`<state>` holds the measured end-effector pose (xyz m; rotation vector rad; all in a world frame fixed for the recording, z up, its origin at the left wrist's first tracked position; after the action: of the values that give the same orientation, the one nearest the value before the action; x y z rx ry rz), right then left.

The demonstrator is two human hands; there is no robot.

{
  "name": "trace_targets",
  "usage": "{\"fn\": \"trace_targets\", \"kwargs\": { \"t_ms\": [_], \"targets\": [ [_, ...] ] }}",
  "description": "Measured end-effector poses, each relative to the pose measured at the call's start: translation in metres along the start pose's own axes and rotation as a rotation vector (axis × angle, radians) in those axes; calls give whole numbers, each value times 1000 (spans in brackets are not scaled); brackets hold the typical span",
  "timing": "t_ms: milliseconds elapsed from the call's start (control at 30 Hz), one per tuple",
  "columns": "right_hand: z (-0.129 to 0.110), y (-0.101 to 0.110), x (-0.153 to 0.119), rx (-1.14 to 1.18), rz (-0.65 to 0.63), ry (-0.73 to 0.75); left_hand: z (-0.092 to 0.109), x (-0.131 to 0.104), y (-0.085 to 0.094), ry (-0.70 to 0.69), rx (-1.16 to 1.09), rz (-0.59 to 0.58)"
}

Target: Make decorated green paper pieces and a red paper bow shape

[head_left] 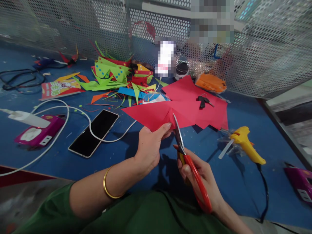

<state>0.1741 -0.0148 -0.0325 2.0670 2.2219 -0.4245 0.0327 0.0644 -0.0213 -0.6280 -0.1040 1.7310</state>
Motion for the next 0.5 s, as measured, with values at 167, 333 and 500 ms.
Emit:
{"fn": "trace_targets", "kwargs": {
  "t_ms": [167,333,500],
  "targets": [
    [5,-1,0,12,-16,-25,-1,0,1,13,4,10],
    [7,-3,0,-47,-43,-14,0,-1,0,4,-1,-2],
    [7,-3,1,-68,-57,7,0,0,0,-4,-7,-5]
  ]
}}
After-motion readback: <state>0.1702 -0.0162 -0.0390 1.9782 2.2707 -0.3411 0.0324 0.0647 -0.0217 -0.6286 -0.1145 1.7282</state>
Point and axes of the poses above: each hand's wrist, its own x-axis towards the middle knuckle, its own y-axis out of the back of the hand, z = x × y, the point moved 9 cm from there along x, towards the middle knuckle, and after that the axes turned 9 degrees about x, right-handed, at the moved point
